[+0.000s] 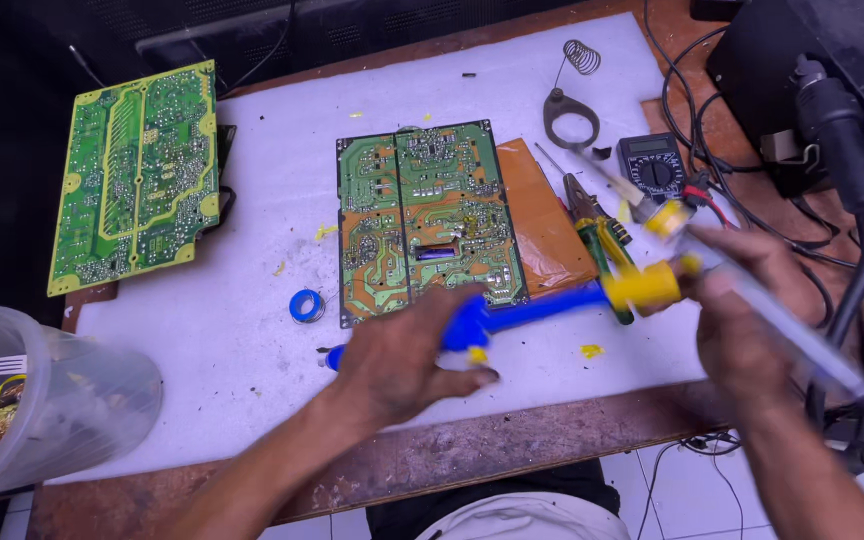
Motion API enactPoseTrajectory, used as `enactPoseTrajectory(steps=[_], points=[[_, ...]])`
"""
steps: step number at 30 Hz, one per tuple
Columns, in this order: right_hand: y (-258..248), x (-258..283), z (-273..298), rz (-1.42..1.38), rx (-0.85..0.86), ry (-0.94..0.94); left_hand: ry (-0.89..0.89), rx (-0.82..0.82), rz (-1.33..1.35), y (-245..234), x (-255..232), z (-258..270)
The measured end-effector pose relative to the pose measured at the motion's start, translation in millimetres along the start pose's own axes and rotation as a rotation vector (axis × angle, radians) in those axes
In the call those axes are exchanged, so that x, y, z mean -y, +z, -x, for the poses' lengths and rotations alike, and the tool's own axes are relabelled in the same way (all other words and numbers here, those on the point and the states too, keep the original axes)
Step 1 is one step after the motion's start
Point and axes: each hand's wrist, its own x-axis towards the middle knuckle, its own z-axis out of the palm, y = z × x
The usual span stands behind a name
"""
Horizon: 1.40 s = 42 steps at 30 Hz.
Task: The person uses a soldering iron and a blue desoldering pump to work on a green circuit board. They repeatedly heat solder joints with the iron and use the pump to remove molten solder from the board's surface.
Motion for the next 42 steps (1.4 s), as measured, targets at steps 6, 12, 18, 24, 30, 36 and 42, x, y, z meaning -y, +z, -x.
enactPoseTrajectory(steps=[6,12,18,24,30,36,42], points=[[29.9,-11.2,55.6,0.267,0.348,-0.056,0.135,-0.671,1.044,-24.6,3.0,-24.2],[43.9,-0.2,62.3,0.485,0.337,-0.125,0.39,-1.03,1.266,-16.1,8.1,-66.8],[43.5,-2.0,61.6,0.48,0.371,-0.112,0.38,-1.024,1.26,-0.6,14.2,-86.4],[43.1,-3.0,60.8,0.481,0.375,-0.13,0.358,-1.026,1.228,0.9,11.1,-87.8],[44.9,3.6,57.5,0.496,0.37,-0.044,0.362,-0.96,1.245,5.3,12.7,-91.1],[50.2,25.6,44.5,0.599,0.417,0.054,0.355,-0.93,1.189,0.3,11.8,-92.2],[48.7,27.1,40.6,0.592,0.45,0.008,0.283,-0.909,1.182,-7.8,9.8,-91.9]])
